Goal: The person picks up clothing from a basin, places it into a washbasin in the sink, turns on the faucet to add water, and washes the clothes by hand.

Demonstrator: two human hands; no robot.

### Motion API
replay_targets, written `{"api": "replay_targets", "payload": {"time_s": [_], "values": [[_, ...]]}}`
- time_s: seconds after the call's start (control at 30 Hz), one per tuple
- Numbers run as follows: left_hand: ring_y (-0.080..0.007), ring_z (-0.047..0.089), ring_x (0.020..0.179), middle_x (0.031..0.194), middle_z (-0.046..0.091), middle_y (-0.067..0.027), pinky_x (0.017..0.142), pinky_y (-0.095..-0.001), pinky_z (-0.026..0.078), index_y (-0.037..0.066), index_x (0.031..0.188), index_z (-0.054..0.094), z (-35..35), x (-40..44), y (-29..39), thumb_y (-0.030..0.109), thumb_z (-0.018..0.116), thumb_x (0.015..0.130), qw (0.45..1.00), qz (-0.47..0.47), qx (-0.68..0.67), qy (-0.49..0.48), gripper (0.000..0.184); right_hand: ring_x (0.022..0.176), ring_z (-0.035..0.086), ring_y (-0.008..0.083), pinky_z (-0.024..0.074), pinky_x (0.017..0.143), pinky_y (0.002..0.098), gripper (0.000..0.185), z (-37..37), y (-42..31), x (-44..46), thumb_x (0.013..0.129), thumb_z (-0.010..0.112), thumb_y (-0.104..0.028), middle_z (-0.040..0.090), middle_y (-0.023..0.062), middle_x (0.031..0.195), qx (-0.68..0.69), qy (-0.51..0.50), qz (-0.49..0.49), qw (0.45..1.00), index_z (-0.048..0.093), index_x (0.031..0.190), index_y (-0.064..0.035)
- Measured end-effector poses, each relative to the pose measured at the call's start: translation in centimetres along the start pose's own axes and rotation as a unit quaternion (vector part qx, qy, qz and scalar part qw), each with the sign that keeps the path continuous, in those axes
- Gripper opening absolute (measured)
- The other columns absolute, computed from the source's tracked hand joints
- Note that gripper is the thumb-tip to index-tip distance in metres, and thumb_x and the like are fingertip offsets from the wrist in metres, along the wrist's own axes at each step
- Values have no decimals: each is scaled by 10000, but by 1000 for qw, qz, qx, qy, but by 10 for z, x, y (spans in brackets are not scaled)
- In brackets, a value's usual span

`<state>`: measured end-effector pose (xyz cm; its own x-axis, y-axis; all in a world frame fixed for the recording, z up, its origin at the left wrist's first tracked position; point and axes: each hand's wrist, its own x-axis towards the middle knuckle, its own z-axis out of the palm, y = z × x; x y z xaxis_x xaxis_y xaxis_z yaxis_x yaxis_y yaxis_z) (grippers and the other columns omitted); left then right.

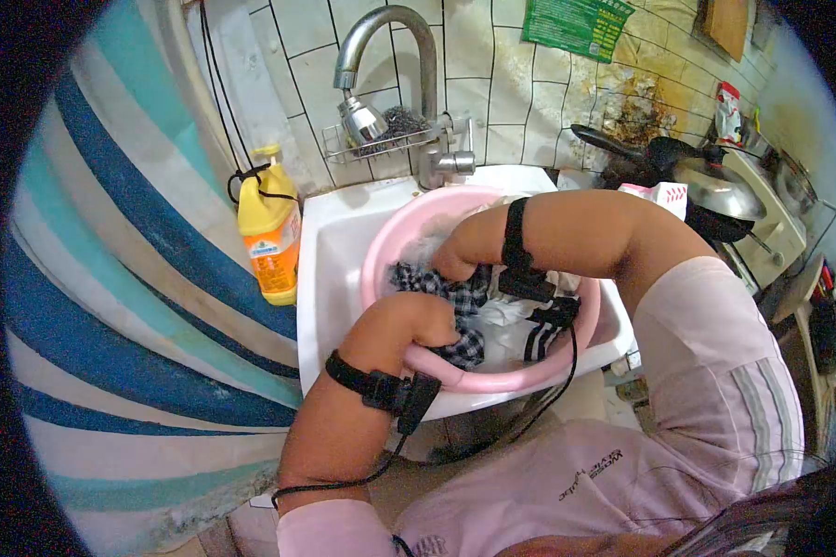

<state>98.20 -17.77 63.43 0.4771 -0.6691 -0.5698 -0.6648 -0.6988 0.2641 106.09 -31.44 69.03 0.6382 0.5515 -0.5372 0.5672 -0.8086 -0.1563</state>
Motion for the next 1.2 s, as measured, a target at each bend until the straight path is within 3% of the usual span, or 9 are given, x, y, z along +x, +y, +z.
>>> {"api": "replay_targets", "payload": {"time_s": [0.1,0.2,0.67,0.77,0.87,0.97,1.03,1.17,1.2], "values": [[-349,619,843,927,642,-193,776,-445,475,27,895,667,0,-1,2,331,439,841,998,-48,-32,2,383,851,583,309,426,768,460,262,18,31,56,541,582,-204,640,181,942,-110,-13,-190,976,699,763,-126],[-331,622,874,932,644,-189,780,-430,475,32,891,669,14,13,-14,304,462,837,999,-46,-30,0,346,896,598,308,435,802,459,276,-1,-10,-3,590,592,-203,645,168,960,-143,2,-51,988,708,834,-147],[-342,609,915,950,631,-227,812,-391,467,-33,864,659,3,-4,-21,211,557,791,933,-92,-161,307,275,941,611,335,485,786,421,355,4,-23,-38,664,627,-146,635,187,996,-173,121,-85,974,649,1012,-76],[-191,623,783,824,652,-167,719,-338,484,48,882,653,-13,-15,-14,167,573,774,920,-189,-197,281,180,972,590,342,469,828,404,430,-3,1,-53,647,645,-148,619,194,1012,-58,233,-110,965,601,1067,-71],[-160,584,926,1000,609,-189,761,-326,464,49,1089,559,-34,-27,4,89,647,682,872,-242,-313,290,419,944,587,331,457,830,382,457,-11,23,-66,644,659,-129,608,192,996,95,373,-139,912,562,1083,-45],[-249,565,1015,1118,554,-218,843,-346,458,-6,1296,354,-22,-10,-6,22,738,553,758,-164,-310,550,837,921,597,291,460,817,350,454,-14,22,-78,664,653,-102,617,184,977,180,434,-161,868,558,1104,-45],[-264,458,1152,1288,414,-174,928,-334,410,58,1398,65,-18,-4,0,-9,776,517,734,80,-344,580,1134,909,600,270,461,809,334,454,-13,21,-77,675,655,-95,621,181,967,218,443,-160,855,555,1115,-43],[-252,411,1196,1334,365,-171,982,-342,372,67,1414,-19,-26,-9,32,62,828,555,726,66,-433,530,1206,796,604,367,478,733,401,398,6,1,-74,649,704,-304,617,218,842,205,467,-197,837,596,893,-8],[-225,467,1151,1264,462,-105,976,-343,372,43,1332,283,-26,-15,39,73,804,582,727,32,-404,554,914,791,604,365,478,731,400,406,10,-3,-73,645,708,-315,616,215,827,217,448,-200,844,595,885,-6]]}}
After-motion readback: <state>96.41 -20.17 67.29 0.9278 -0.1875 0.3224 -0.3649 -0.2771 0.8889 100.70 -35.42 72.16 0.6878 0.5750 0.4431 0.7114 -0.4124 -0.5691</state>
